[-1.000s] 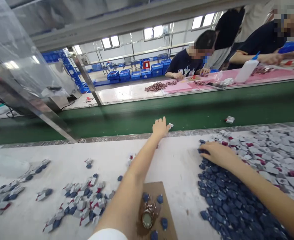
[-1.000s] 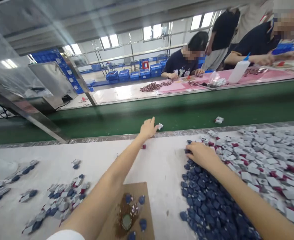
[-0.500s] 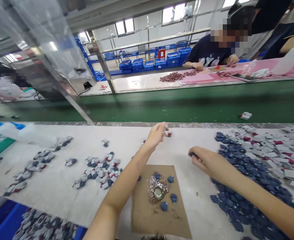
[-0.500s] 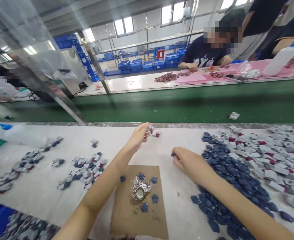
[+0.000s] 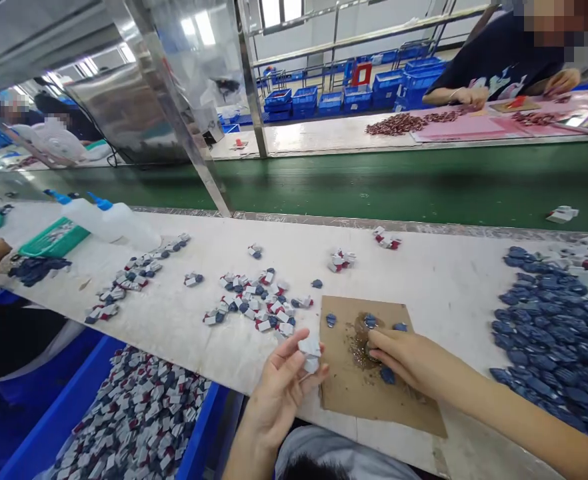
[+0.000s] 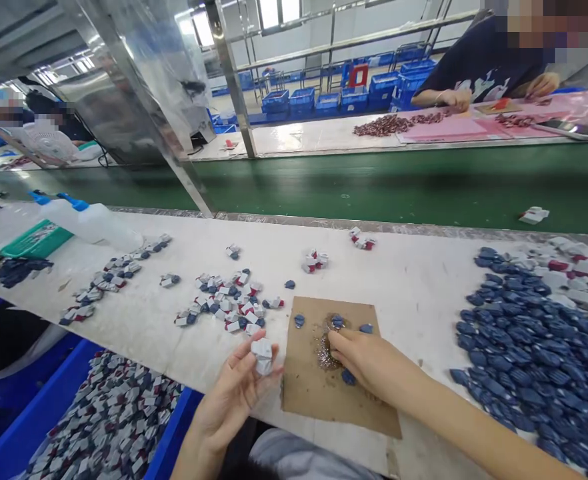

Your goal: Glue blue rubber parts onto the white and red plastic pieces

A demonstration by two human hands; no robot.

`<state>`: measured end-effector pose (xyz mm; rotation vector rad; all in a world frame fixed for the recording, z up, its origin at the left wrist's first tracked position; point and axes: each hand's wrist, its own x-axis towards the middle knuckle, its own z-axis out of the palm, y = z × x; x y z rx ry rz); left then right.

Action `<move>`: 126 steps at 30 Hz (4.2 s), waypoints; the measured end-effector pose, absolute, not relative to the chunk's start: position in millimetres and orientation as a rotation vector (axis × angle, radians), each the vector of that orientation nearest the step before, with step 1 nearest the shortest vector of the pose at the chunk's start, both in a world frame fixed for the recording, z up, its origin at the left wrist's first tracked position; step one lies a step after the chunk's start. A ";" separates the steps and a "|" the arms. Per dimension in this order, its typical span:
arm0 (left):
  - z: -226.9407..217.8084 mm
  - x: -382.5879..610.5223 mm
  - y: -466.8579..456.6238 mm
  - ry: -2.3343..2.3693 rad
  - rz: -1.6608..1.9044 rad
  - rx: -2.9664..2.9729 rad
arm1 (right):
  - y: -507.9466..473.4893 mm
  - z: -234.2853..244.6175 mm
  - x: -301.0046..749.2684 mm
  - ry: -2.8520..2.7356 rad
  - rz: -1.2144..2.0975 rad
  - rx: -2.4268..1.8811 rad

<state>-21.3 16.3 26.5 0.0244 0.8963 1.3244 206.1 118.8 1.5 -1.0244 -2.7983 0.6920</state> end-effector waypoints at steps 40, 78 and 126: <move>41.7 35.0 30.8 0.951 1.604 0.414 | 60.6 73.6 184.9 -1.685 1.353 -1.121; 22.3 67.9 51.9 1.332 1.568 1.128 | 80.6 45.7 119.6 -0.946 1.037 -1.001; -2.7 -89.9 93.6 2.156 0.300 2.603 | 123.4 40.4 224.1 -0.702 0.525 -1.275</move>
